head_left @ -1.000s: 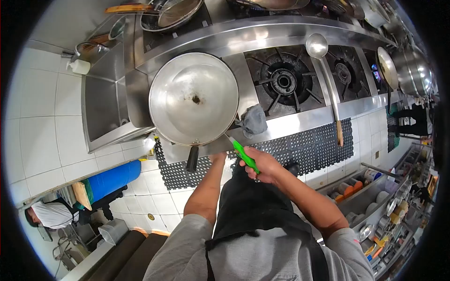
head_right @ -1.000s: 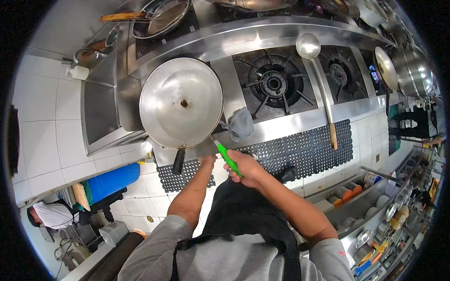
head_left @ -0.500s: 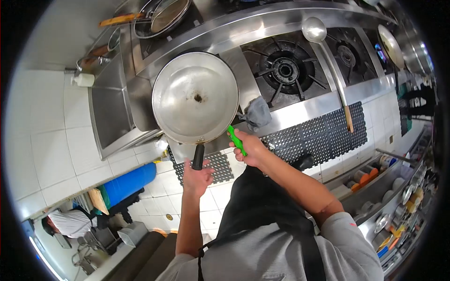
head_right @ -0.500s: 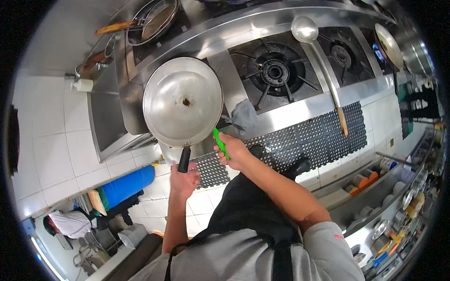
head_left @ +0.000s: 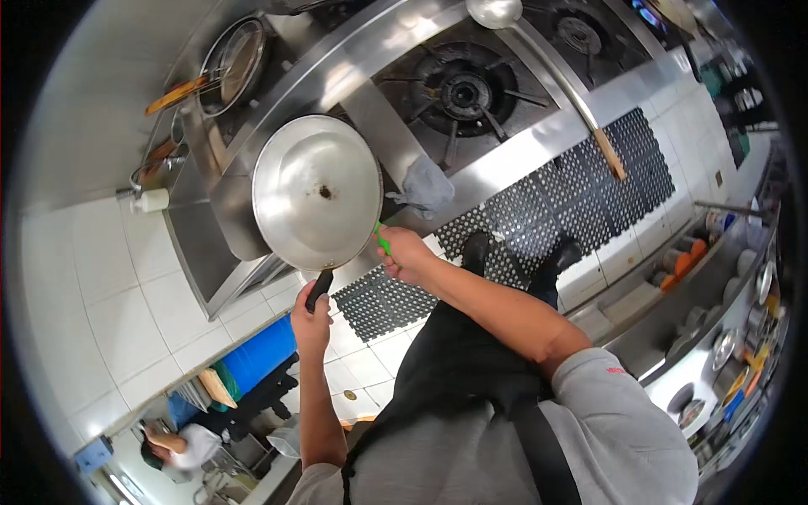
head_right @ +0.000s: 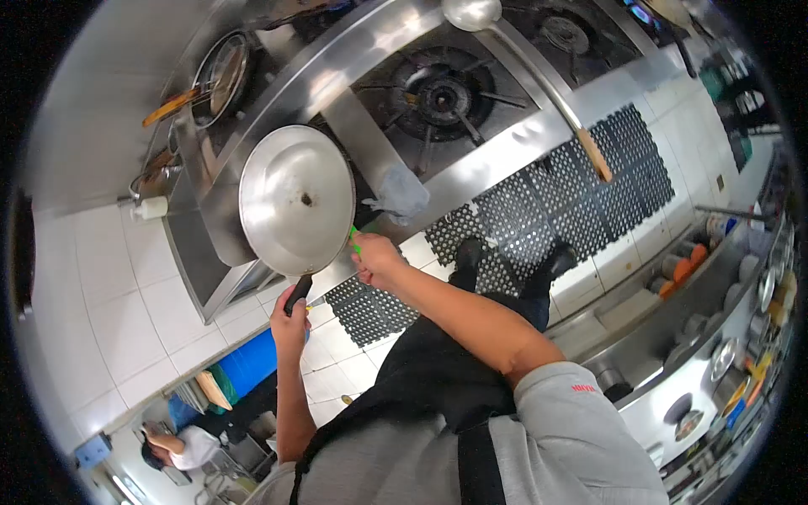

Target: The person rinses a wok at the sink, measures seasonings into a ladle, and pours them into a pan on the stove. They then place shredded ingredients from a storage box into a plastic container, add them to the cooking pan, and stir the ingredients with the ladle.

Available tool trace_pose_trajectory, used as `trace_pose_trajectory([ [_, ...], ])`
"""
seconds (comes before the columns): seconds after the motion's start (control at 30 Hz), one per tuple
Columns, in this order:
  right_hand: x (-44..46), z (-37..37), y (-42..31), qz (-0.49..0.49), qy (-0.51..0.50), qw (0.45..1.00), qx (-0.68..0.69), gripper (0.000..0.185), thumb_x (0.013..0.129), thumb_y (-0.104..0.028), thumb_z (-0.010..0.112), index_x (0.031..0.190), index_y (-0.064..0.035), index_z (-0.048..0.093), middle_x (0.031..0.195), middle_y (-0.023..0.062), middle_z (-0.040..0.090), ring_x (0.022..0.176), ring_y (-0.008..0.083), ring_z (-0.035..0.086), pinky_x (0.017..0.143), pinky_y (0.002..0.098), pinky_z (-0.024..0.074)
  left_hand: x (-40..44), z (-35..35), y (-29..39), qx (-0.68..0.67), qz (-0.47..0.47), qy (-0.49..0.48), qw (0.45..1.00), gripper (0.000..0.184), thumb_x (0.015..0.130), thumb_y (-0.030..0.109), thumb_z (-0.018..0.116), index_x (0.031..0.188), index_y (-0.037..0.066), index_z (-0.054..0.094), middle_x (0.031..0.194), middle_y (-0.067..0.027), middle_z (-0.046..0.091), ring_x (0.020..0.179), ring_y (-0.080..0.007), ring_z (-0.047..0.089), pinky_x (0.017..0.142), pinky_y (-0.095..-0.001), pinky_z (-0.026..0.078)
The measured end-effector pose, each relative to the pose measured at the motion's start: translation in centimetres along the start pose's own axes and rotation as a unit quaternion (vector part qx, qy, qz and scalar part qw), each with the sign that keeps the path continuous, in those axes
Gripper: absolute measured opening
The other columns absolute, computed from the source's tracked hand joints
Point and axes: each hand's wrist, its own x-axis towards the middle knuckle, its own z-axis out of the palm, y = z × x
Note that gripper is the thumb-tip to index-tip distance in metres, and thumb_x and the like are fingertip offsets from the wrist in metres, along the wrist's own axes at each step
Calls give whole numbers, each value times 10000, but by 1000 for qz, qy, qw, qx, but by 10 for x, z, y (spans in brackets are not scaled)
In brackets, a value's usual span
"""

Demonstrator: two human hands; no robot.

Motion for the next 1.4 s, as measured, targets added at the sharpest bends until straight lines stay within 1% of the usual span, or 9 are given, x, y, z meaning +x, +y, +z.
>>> trace_pose_trajectory([
  [0.33,-85,-62,27,-4,-34,996,-77,260,1019,-385,558,1108,-141,559,816,20,548,557,89,465,438,238,351,2,-2,-15,-16,1,-8,1000,413,957,145,631,1334,-14,571,711,-1,557,512,-65,488,453,-223,414],
  [0.47,-165,-153,12,-35,-34,937,-345,356,1005,-370,591,1251,-114,613,892,27,621,693,111,569,591,270,468,5,-10,-19,-11,-11,11,1000,360,964,146,636,1297,22,587,763,-7,579,555,-64,493,470,-218,413],
  [0.57,-258,-206,-12,-99,77,838,-531,389,995,-298,634,1307,-66,646,1042,35,688,884,140,632,837,299,529,-17,12,-46,-113,-3,105,988,426,999,371,631,1202,4,557,695,-46,549,454,-96,476,390,-224,387],
  [0.63,-299,-261,-14,-97,114,885,-442,384,984,-261,661,1315,-69,645,1092,51,693,927,127,618,849,302,529,-10,23,-135,-119,-66,87,987,385,982,406,633,1008,29,561,655,-70,539,439,-134,512,376,-249,408],
  [0.7,-358,-275,-30,-140,214,862,-437,398,974,-274,652,1313,-67,642,1090,64,719,928,158,664,828,328,538,-9,73,-178,-101,-110,-16,989,253,944,289,659,1084,96,574,713,-43,560,454,-165,506,411,-279,447],
  [0.8,-378,-341,-15,-177,331,826,-421,373,981,-216,629,1326,-75,627,880,32,643,804,113,587,754,278,488,16,152,-180,-118,-201,-137,963,568,868,200,770,1328,100,454,1039,-89,590,844,-158,610,584,-280,513],
  [0.87,-367,-372,11,-202,370,829,-368,361,985,-203,622,1323,-75,625,831,11,618,741,95,561,676,264,464,25,198,-109,-161,-300,-69,938,860,879,210,768,1545,165,226,1284,-128,528,1022,-237,607,667,-346,534],
  [1.03,-345,-413,95,-162,395,867,-258,361,990,-186,628,1326,-56,616,796,-28,594,655,64,532,571,245,410,83,231,-99,-199,-278,-51,938,515,924,240,696,1392,159,495,1284,-33,536,1097,-273,615,833,-419,541],
  [1.4,-336,-415,149,-102,383,882,-254,424,989,-236,641,1337,-1,579,1274,167,634,1233,261,574,1066,360,409,75,208,-111,-199,-279,20,939,233,991,127,620,1222,117,588,1142,-48,637,935,-240,684,661,-304,561],
])
